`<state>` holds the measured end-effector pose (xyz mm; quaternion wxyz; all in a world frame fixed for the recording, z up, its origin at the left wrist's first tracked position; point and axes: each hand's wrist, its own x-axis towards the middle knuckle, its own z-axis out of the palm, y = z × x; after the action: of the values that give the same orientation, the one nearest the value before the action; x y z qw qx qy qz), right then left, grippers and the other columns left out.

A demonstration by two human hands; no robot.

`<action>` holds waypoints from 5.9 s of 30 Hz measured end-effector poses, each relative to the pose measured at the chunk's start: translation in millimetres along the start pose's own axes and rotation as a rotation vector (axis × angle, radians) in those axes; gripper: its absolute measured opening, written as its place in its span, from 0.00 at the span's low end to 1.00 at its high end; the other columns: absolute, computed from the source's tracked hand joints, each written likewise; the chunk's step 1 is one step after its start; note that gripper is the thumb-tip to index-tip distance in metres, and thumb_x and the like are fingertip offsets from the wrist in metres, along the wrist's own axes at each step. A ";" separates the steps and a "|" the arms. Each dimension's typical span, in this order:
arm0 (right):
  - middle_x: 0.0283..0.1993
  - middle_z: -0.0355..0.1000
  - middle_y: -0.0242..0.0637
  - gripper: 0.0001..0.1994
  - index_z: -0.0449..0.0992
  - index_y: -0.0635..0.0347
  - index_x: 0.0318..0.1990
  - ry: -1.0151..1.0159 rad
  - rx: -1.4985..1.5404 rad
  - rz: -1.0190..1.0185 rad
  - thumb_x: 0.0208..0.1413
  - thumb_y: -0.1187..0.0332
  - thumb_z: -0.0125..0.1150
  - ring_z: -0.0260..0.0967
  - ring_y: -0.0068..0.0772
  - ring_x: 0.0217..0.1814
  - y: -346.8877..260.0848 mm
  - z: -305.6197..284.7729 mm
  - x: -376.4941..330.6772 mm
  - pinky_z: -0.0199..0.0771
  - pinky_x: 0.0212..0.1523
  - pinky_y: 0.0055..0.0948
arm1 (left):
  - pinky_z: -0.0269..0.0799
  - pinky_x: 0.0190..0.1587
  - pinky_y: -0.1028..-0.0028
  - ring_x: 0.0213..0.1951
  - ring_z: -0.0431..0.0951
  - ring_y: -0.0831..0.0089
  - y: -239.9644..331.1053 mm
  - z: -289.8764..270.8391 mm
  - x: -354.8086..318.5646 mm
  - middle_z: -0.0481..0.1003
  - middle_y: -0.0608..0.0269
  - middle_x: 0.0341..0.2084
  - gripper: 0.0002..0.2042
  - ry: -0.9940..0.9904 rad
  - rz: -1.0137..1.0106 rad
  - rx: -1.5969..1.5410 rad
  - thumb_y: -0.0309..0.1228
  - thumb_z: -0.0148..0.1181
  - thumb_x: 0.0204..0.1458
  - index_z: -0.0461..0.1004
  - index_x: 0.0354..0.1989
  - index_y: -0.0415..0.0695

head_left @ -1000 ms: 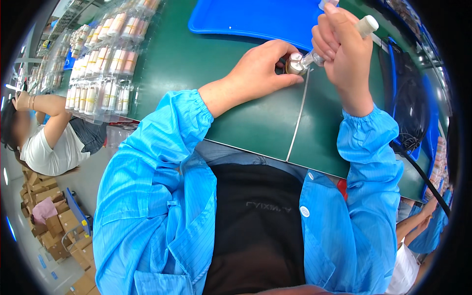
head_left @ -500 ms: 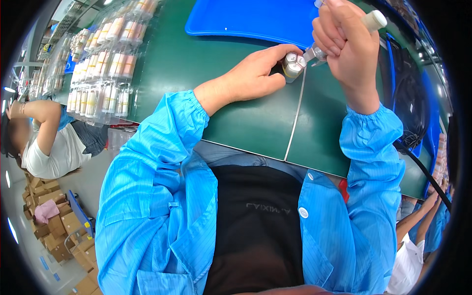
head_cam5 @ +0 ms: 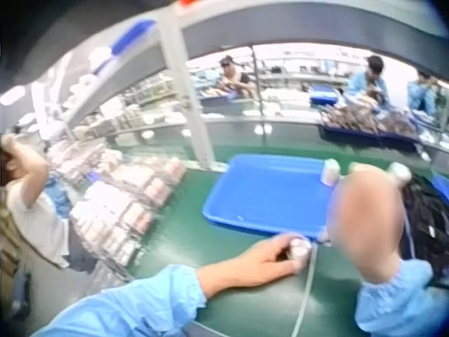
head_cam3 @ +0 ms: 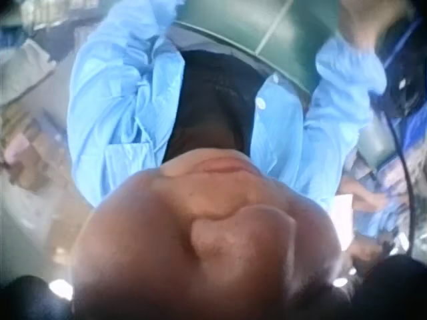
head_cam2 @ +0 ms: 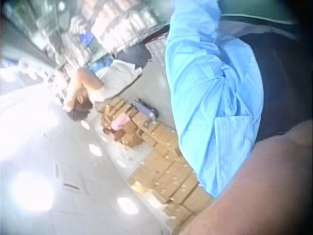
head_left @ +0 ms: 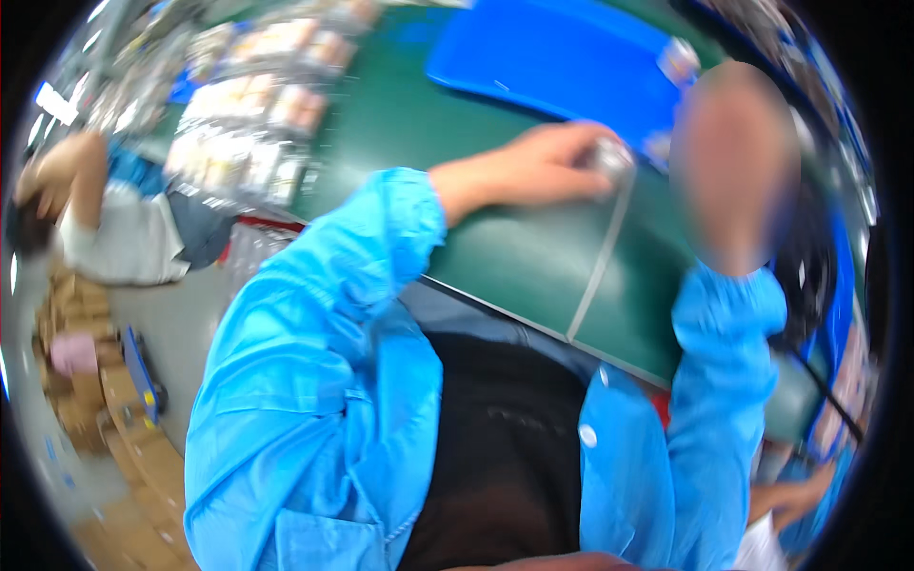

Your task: Capping plastic vials using a pneumatic capping tool on a factory assembly line.

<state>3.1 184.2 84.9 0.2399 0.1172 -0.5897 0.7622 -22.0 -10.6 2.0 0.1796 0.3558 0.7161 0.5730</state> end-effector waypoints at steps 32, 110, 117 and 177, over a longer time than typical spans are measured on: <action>0.18 0.48 0.25 0.20 0.56 0.54 0.21 -0.123 0.116 -0.120 0.70 0.66 0.44 0.43 0.15 0.18 -42.3 -28.9 9.8 0.44 0.20 0.22 | 0.77 0.38 0.56 0.32 0.82 0.53 24.5 -443.9 -42.8 0.80 0.51 0.25 0.15 0.708 -0.459 1.393 0.37 0.54 0.55 0.81 0.23 0.41; 0.14 0.53 0.25 0.20 0.61 0.52 0.19 -0.582 1.167 -0.007 0.66 0.64 0.55 0.49 0.18 0.12 62.9 5.3 11.1 0.48 0.15 0.21 | 0.76 0.43 0.68 0.37 0.78 0.63 7.3 25.5 5.0 0.75 0.56 0.35 0.20 0.362 0.151 0.413 0.31 0.69 0.44 0.77 0.47 0.39; 0.14 0.52 0.23 0.20 0.59 0.51 0.19 -0.538 1.434 0.032 0.66 0.63 0.54 0.47 0.15 0.13 15.9 10.9 16.1 0.46 0.14 0.19 | 0.74 0.53 0.67 0.46 0.78 0.62 2.7 24.3 4.5 0.76 0.54 0.45 0.22 0.210 0.042 -0.028 0.26 0.60 0.46 0.73 0.54 0.41; 0.17 0.51 0.27 0.19 0.57 0.56 0.20 -0.206 -0.146 -0.076 0.67 0.68 0.47 0.45 0.17 0.17 -9.4 -3.5 -12.0 0.42 0.18 0.24 | 0.74 0.48 0.56 0.44 0.80 0.49 -58.4 -495.9 -95.0 0.81 0.48 0.40 0.17 0.933 -0.515 1.479 0.43 0.60 0.55 0.80 0.46 0.44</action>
<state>18.5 186.7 86.2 0.2147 0.1994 -0.6603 0.6915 -304.7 -427.3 70.5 -0.2801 -0.0585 0.9582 -0.0044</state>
